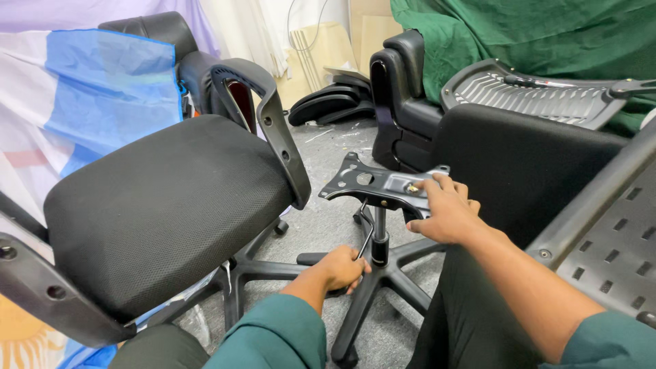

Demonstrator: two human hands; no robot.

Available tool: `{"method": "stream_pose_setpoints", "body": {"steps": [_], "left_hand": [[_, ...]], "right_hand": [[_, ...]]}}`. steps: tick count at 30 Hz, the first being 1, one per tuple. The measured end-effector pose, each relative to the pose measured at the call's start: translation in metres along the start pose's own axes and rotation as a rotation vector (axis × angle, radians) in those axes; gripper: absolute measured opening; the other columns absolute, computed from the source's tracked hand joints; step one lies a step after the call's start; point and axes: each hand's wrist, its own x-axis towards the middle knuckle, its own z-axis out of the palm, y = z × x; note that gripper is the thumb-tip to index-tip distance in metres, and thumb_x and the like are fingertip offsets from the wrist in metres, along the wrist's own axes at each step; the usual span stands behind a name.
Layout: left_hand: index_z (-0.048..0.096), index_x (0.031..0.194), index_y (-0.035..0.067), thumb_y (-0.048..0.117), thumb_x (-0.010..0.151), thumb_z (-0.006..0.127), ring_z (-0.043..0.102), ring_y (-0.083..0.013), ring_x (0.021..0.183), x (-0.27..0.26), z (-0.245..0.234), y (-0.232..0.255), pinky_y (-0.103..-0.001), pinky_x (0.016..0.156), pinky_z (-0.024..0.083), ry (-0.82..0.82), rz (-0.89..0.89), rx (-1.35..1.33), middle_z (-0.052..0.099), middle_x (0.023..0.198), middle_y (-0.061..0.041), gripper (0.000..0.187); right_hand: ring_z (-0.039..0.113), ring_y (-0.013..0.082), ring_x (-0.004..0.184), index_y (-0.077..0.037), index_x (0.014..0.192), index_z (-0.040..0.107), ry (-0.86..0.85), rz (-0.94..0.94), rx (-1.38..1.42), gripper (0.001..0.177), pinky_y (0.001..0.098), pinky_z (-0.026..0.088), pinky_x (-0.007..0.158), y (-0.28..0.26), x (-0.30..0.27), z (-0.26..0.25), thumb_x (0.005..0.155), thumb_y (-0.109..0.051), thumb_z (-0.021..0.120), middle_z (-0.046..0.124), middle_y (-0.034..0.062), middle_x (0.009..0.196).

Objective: The person disassembles a black office chair by unscrewing the backrest and then reassembles it. They use a screwdriver to remove and tighten screws, attach the backrest to the seat, and secure the seat to the base with a metal bracket.

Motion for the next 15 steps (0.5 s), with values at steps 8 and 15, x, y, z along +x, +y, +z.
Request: {"method": "stream_pose_setpoints", "body": {"steps": [8, 15], "left_hand": [[0.081, 0.087, -0.005, 0.009, 0.085, 0.062, 0.063, -0.0180, 0.050, -0.025, -0.054, -0.023, -0.033, 0.051, 0.053, 0.038, -0.117, 0.050, 0.069, 0.060, -0.009, 0.024], [0.074, 0.103, 0.002, 0.032, 0.078, 0.078, 0.062, -0.0151, 0.067, -0.060, -0.077, -0.030, -0.032, 0.060, 0.046, 0.483, -0.173, -0.554, 0.071, 0.079, -0.005, 0.039]], "right_hand": [[0.008, 0.0361, 0.157, -0.028, 0.158, 0.031, -0.183, 0.009, -0.160, 0.114, 0.0724, 0.016, 0.114, -0.027, -0.014, 0.009, 0.064, -0.066, 0.084, 0.020, 0.0155, 0.166], [0.037, 0.0372, 0.146, -0.020, 0.159, 0.032, -0.168, 0.016, -0.189, 0.123, 0.0755, 0.011, 0.116, -0.045, -0.022, 0.013, 0.061, -0.081, 0.075, 0.043, 0.0198, 0.152]]}}
